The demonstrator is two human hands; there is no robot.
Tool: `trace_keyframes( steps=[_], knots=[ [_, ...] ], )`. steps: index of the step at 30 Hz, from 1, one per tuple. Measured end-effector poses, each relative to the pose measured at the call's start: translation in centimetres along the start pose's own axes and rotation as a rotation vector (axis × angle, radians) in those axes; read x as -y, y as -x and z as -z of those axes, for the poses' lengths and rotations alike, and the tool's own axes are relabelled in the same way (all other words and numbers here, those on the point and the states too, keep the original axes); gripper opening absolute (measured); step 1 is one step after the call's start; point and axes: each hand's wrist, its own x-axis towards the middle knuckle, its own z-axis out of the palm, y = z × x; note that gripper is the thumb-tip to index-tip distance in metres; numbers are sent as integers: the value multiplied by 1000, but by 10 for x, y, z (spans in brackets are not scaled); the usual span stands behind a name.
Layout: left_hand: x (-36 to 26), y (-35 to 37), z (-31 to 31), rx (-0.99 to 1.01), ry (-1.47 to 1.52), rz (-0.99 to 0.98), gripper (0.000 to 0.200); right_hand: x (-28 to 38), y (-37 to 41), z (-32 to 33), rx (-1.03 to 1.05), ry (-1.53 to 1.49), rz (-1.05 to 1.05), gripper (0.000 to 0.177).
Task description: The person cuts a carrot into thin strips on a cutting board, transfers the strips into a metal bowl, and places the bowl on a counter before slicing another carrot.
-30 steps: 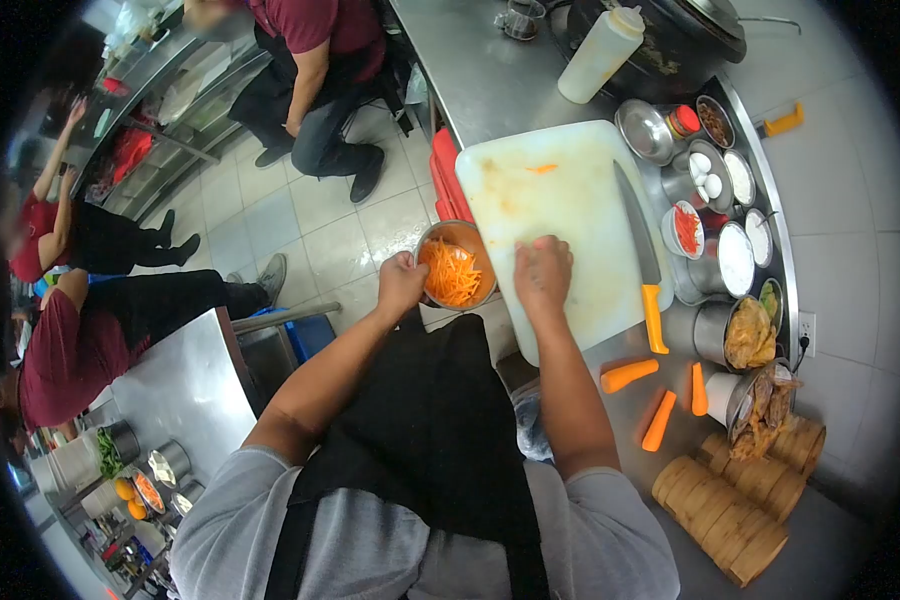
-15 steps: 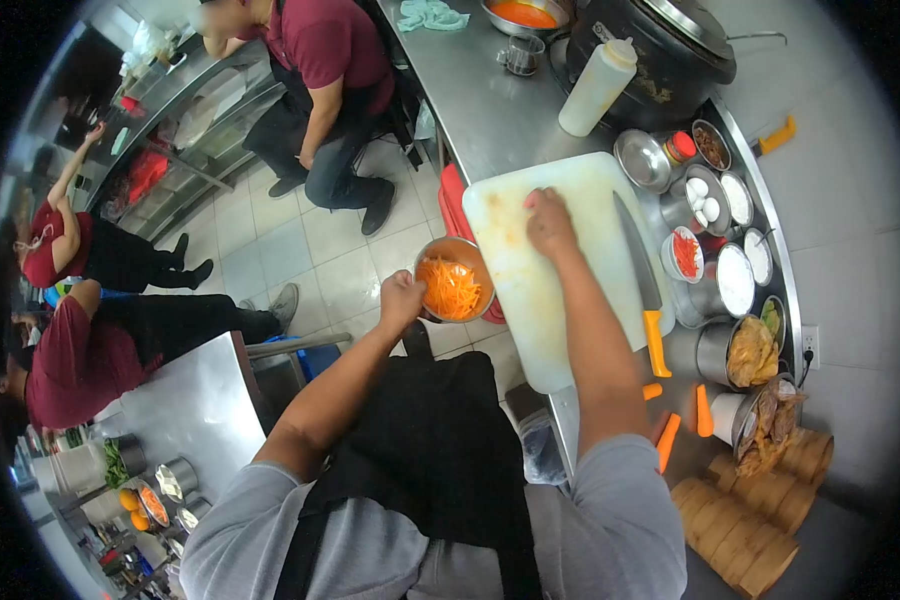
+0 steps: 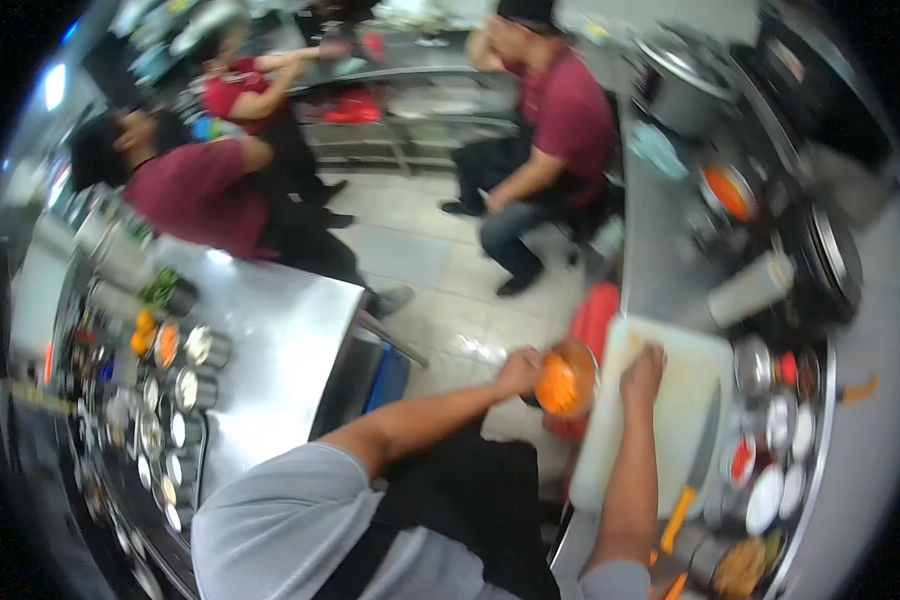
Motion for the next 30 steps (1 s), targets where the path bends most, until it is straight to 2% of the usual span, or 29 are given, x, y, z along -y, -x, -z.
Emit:
trace_keyframes(
  steps=[1, 2, 3, 4, 5, 7, 8, 10, 11, 13, 14, 15, 17, 19, 21, 22, 24, 25, 27, 29, 30],
  knots=[
    [-26, 10, 13, 18, 58, 66, 19, 78, 16, 26, 46, 322, 151, 19],
    [-9, 6, 5, -33, 31, -12, 21, 86, 32, 7, 121, 146, -11, 19],
    [-15, 11, 8, -35, 22, 9, 21, 133, 43, 15, 290, -21, -193, 21],
    [-13, 13, 6, -34, 10, 21, 21, 171, 54, 21, 282, -53, 236, 18],
    [-9, 16, 5, -5, 127, 75, 20, 190, 67, 23, 261, -79, 654, 15],
    [-16, 24, 15, -4, 104, 76, 20, 178, 95, 2, 348, 15, 484, 19],
    [-11, 27, 18, -36, 78, 45, 20, 181, 101, 3, 342, 7, 506, 19],
    [-8, 34, 29, -77, 53, 11, 19, 186, 111, 15, 324, -182, 239, 31],
    [-9, 44, 40, -93, 115, 58, 18, 191, 116, 23, 322, -185, 251, 31],
    [-9, 60, 57, -112, 180, 107, 18, 201, 129, 42, 495, 12, 299, 37],
    [-6, 64, 65, -150, 192, 106, 19, 212, 134, 56, 584, -43, 357, 41],
    [-3, 68, 72, -188, 205, 107, 22, 215, 141, 62, 588, -45, 361, 41],
    [-19, 78, 91, -156, 273, 163, 20, 218, 151, 69, 667, 39, 620, 43],
    [-42, 83, 104, -121, 339, 224, 19, 226, 154, 75, 667, 15, 596, 46],
    [-60, 82, 108, -89, 432, 228, 15, 246, 145, 93, 539, 45, 594, 40],
    [-65, 79, 107, -89, 432, 234, 15, 252, 142, 100, 544, 44, 591, 40],
    [-78, 60, 104, -43, 583, 202, 13, 260, 130, 110, 223, -250, 488, 26],
    [-96, 53, 106, -36, 581, 205, 13, 259, 126, 118, 220, -248, 481, 26],
    [-137, 33, 110, 16, 682, 166, 13, 246, 117, 132, -19, -263, 222, 11],
    [-137, -11, 93, -17, 522, 51, 15, 224, 101, 134, -23, -304, 89, 10],
    [-123, -39, 78, -52, 320, -96, 16, 215, 105, 138, -45, -352, -43, 13]
  ],
)
